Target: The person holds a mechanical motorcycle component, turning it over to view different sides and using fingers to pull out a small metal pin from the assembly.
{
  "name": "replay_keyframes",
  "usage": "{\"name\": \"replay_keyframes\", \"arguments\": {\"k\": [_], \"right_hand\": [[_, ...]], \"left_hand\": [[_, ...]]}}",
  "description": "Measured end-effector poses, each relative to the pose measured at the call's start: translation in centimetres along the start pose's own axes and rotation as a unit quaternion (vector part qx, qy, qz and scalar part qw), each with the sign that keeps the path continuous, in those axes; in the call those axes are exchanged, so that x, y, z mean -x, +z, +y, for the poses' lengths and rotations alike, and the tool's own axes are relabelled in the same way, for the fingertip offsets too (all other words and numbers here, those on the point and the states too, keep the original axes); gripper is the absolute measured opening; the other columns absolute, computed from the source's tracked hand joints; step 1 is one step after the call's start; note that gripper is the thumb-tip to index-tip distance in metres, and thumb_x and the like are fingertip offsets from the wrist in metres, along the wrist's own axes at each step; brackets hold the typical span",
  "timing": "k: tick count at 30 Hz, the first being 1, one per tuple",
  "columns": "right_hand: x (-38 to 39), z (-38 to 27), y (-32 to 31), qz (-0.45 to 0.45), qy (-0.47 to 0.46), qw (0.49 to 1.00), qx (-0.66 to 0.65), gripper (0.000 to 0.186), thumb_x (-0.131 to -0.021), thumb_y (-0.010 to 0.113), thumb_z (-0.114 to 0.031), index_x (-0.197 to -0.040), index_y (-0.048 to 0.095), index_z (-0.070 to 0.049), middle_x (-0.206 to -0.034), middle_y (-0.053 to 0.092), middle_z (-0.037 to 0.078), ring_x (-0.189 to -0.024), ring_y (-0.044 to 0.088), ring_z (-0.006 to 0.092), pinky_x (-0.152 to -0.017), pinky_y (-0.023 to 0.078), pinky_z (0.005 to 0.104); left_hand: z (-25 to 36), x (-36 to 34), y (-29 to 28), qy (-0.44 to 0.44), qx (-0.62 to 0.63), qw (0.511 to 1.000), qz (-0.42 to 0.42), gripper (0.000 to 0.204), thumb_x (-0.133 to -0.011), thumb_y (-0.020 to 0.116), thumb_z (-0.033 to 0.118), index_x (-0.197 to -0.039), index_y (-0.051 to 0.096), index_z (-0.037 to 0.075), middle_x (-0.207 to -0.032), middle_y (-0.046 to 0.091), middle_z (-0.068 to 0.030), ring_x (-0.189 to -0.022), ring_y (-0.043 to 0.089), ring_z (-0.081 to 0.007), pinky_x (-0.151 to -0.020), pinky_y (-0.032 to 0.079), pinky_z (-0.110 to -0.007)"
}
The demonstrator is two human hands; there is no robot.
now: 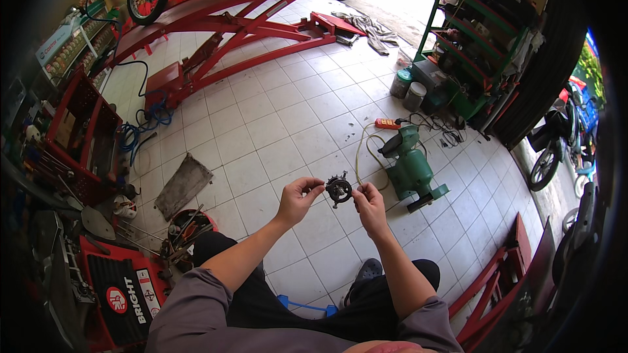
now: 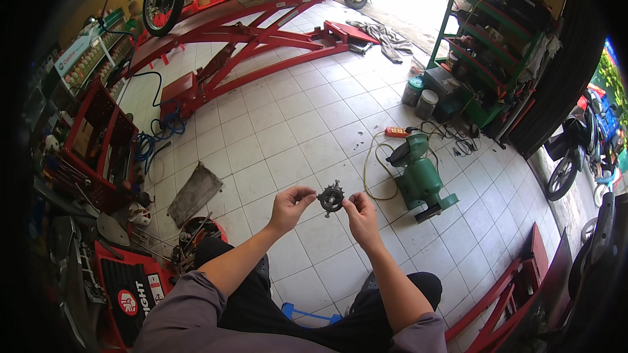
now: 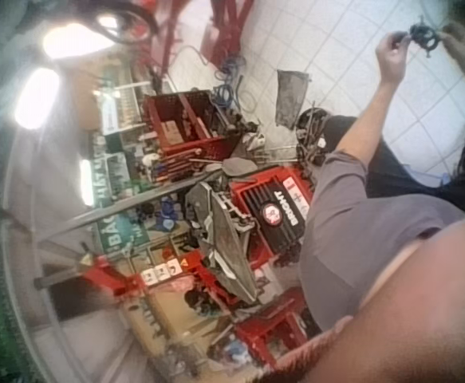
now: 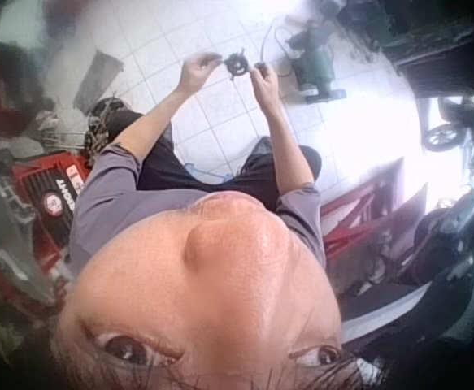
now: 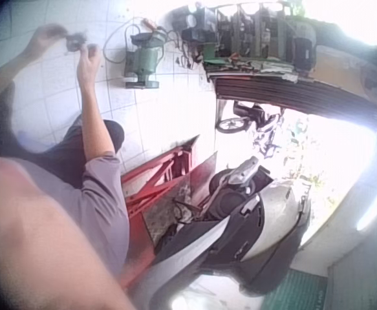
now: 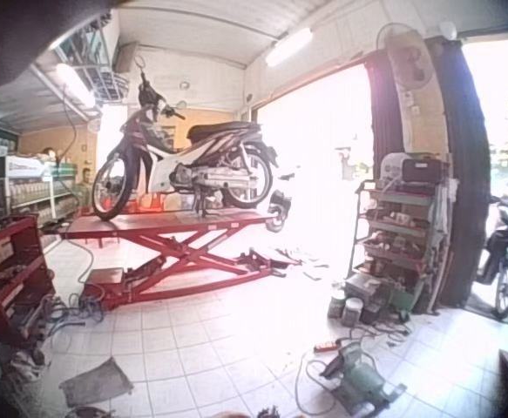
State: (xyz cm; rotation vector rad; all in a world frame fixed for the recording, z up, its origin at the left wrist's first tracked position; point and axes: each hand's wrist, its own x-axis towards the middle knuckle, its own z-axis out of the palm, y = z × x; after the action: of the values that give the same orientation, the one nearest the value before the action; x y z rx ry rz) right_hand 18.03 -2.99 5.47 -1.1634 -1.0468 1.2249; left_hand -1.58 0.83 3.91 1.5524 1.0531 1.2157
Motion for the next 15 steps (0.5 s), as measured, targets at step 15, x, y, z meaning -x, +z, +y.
{"name": "replay_keyframes", "arguments": {"k": [15], "right_hand": [[0.5,-0.6,0.5,-0.003,0.008,1.0,0.008,0.019,-0.091,0.06,-0.012,-0.081,0.046,-0.005,-0.069,0.041,-0.006,-0.06,0.034,0.0017,-0.051,0.027,0.0207]], "left_hand": [[-1.0,0.0,0.0,-0.117,0.085,0.986,-0.087,0.021,-0.095,0.057,0.02,-0.104,0.063,0.001,-0.086,0.065,-0.0016,-0.08,0.058,-0.0081,-0.07,0.047,-0.024]]}}
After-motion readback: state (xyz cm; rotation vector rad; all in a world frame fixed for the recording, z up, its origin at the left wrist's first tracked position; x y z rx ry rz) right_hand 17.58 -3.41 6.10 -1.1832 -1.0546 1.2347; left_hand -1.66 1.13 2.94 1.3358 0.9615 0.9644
